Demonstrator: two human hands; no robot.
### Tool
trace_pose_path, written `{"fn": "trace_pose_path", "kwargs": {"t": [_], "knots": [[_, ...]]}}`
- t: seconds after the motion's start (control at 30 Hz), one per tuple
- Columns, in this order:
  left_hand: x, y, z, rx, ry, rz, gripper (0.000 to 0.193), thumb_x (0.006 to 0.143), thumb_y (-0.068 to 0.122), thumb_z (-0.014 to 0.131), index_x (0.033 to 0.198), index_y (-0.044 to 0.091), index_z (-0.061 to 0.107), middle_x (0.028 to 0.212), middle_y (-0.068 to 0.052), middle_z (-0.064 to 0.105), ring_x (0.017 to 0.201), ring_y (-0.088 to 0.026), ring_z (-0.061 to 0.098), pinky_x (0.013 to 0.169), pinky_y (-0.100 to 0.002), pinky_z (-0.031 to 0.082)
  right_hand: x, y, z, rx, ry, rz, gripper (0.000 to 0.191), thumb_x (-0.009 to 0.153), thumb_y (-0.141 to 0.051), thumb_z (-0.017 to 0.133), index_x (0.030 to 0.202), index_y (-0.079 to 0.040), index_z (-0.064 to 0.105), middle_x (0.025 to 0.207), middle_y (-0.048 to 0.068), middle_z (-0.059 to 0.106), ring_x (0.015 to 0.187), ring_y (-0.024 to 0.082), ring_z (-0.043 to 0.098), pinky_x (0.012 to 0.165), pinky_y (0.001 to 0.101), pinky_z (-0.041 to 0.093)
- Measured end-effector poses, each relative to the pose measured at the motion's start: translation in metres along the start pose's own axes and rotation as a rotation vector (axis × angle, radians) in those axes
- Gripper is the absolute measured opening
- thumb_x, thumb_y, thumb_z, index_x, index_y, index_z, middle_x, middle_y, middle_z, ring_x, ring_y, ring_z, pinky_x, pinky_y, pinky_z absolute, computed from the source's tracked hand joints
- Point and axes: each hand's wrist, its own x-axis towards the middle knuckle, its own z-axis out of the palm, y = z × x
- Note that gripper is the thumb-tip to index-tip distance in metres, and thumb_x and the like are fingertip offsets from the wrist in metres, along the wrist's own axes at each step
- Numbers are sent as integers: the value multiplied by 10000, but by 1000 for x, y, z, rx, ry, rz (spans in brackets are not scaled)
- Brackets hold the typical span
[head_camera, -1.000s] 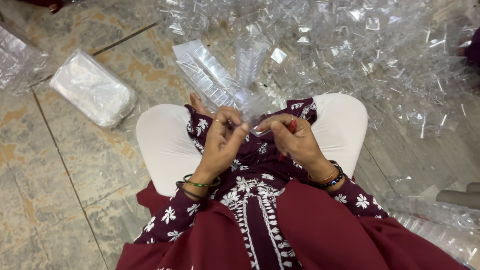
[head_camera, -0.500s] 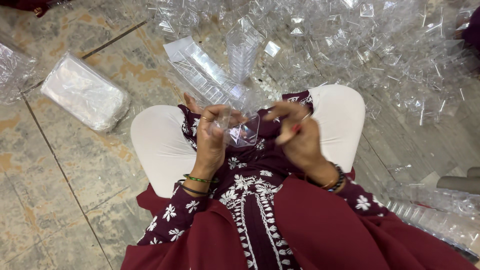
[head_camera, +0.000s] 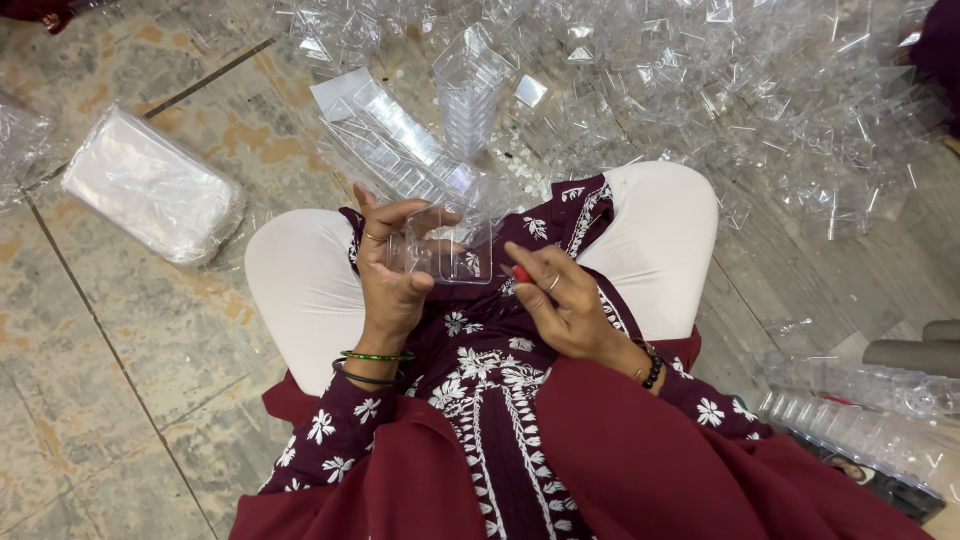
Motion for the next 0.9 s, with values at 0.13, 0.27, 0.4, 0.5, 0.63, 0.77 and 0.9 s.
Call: {"fn": "trace_pose_path", "kwargs": {"t": [0.13, 0.27, 0.4, 0.5, 0.63, 0.77, 0.9], "knots": [[-2, 0, -1, 0, 6, 13, 881, 740, 594, 895, 1340, 49, 550, 1230, -81, 656, 1201, -264, 699, 944, -373, 654, 0, 7, 4, -67, -31, -2, 405, 1014, -84, 668, 1408, -28, 595, 980, 53, 647, 793, 114, 608, 626, 238, 514], [-9, -6, 0, -7, -83, -43, 857, 747, 591, 890, 1318, 39, 567, 1197, -122, 680, 1170, -269, 707, 984, -384, 650, 7, 17, 5, -116, 50, 61, 387, 977, -45, 687, 1362, -54, 650, 957, 58, 646, 778, 122, 596, 602, 231, 503], [-14, -19, 2, -144, -183, -220, 836, 808, 727, 690, 1230, 13, 579, 1126, -158, 677, 1012, -257, 739, 788, -368, 654, 16, 23, -17, -193, 170, 137, 352, 1023, 7, 702, 1369, -47, 667, 994, 68, 635, 881, 151, 611, 749, 285, 509], [-13, -26, -4, -160, -60, -464, 909, 846, 848, 420, 1158, 9, 580, 1008, -171, 697, 862, -244, 752, 617, -328, 608, 15, 18, -33, -144, 71, 98, 384, 997, 10, 680, 1375, -54, 656, 1000, 61, 629, 889, 143, 612, 767, 289, 523], [-11, -33, -11, -108, 76, -696, 994, 859, 901, 226, 1080, 0, 583, 854, -154, 685, 727, -240, 738, 521, -318, 570, 9, 11, -38, -58, -154, 41, 392, 960, -28, 709, 1346, -81, 664, 991, 50, 644, 842, 124, 628, 703, 267, 537], [-7, -36, -12, -110, 61, -714, 981, 862, 876, 224, 1020, -14, 606, 816, -169, 701, 684, -257, 736, 596, -370, 631, 4, 13, -31, -126, -204, -32, 407, 947, -41, 733, 1344, -102, 671, 959, 39, 627, 845, 146, 599, 719, 300, 513], [-7, -30, -11, -20, -48, -797, 989, 861, 872, 174, 998, 4, 625, 785, -134, 686, 661, -221, 717, 532, -349, 596, 13, 23, -21, -134, -174, -13, 408, 934, -29, 729, 1334, -96, 684, 946, 47, 642, 813, 148, 587, 659, 299, 491]]}}
